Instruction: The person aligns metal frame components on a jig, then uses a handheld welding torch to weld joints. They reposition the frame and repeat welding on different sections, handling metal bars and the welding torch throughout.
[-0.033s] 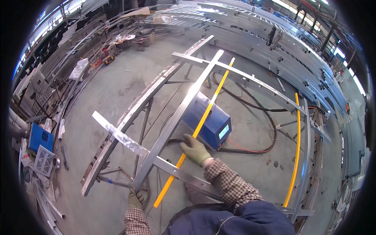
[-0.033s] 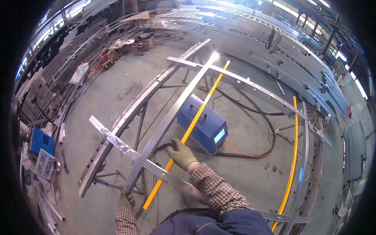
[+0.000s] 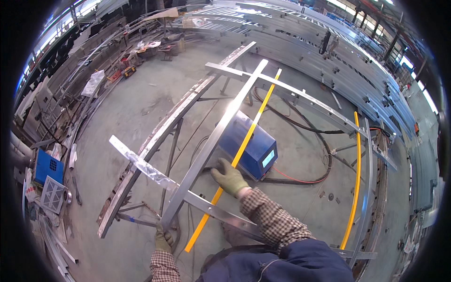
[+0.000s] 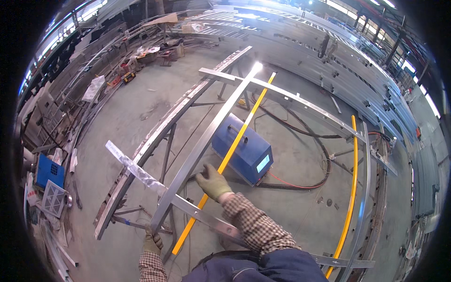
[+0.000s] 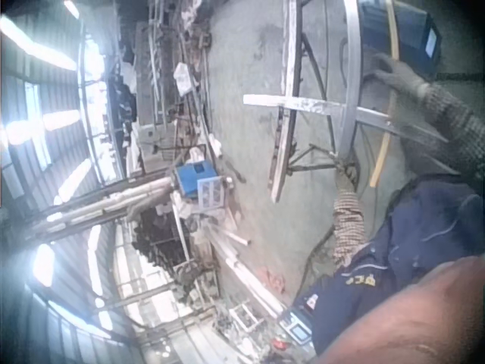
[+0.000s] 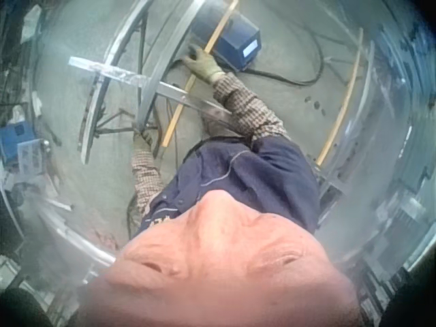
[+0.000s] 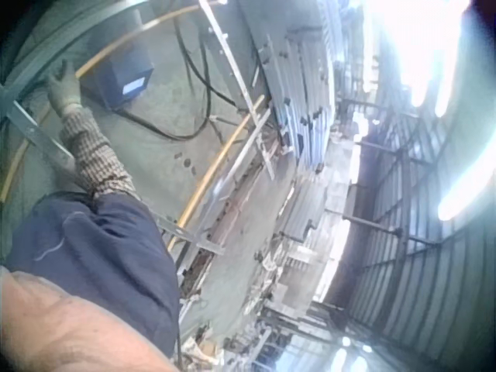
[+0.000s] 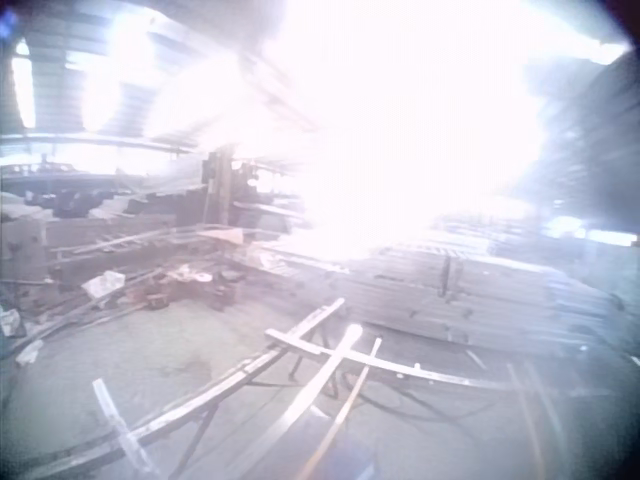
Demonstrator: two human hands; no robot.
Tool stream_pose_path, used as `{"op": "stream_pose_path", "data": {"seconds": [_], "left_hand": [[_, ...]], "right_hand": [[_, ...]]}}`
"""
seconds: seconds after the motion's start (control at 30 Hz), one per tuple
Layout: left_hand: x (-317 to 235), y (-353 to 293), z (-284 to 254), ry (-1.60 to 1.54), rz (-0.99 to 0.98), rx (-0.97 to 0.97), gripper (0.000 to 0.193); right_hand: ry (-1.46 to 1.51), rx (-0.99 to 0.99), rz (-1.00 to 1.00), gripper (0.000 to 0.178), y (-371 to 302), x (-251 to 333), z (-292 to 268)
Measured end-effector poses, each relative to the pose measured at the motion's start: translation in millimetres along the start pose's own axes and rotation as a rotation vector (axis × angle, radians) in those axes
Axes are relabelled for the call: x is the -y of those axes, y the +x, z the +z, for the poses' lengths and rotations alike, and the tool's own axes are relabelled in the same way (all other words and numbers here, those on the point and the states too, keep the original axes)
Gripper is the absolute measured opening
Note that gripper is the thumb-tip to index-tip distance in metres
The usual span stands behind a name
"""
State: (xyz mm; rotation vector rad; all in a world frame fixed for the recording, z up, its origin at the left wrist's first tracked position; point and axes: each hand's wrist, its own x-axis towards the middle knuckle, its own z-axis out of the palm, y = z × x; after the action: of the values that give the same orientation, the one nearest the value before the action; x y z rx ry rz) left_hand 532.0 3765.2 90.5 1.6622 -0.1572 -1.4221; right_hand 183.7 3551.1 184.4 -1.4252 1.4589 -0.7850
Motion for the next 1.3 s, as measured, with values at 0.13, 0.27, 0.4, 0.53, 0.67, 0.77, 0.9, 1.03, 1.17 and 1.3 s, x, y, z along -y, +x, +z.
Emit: {"op": "stream_pose_path", "data": {"seconds": [0.13,0.27,0.4,0.53,0.67,0.77,0.9,1.03,1.17,1.3], "left_hand": [[5,6,-4,0.013,0.005,-0.039,0.051],[17,15,-13,0.012,0.025,-0.086,0.047],[26,27,-13,-0.015,0.008,-0.207,0.045],[27,23,-16,0.029,0.03,-0.135,0.046],[27,22,-24,-0.082,-0.003,-0.028,0.044],[32,30,-26,-0.169,-0.079,-0.066,0.042],[38,28,-23,-0.094,-0.029,-0.08,0.045],[26,14,-15,-0.084,0.026,-0.029,0.048],[8,3,-8,0.078,0.091,0.022,0.047],[6,3,-5,0.035,0.078,0.035,0.042]], "right_hand": [[0.023,-0.117,0.294,0.089,83,1,44],[0.559,-0.232,0.405,0.078,130,-17,73],[1.042,-0.224,0.504,0.074,146,-33,85],[1.076,-0.177,0.545,0.073,152,-40,87],[1.017,-0.205,0.554,0.07,149,-38,84],[1.067,-0.212,0.53,0.066,144,-35,82],[1.045,-0.197,0.533,0.068,144,-33,82],[0.967,-0.221,0.554,0.064,149,-35,83],[1.05,-0.174,0.556,0.066,146,-43,81],[0.955,-0.112,0.53,0.056,150,-49,74]]}}
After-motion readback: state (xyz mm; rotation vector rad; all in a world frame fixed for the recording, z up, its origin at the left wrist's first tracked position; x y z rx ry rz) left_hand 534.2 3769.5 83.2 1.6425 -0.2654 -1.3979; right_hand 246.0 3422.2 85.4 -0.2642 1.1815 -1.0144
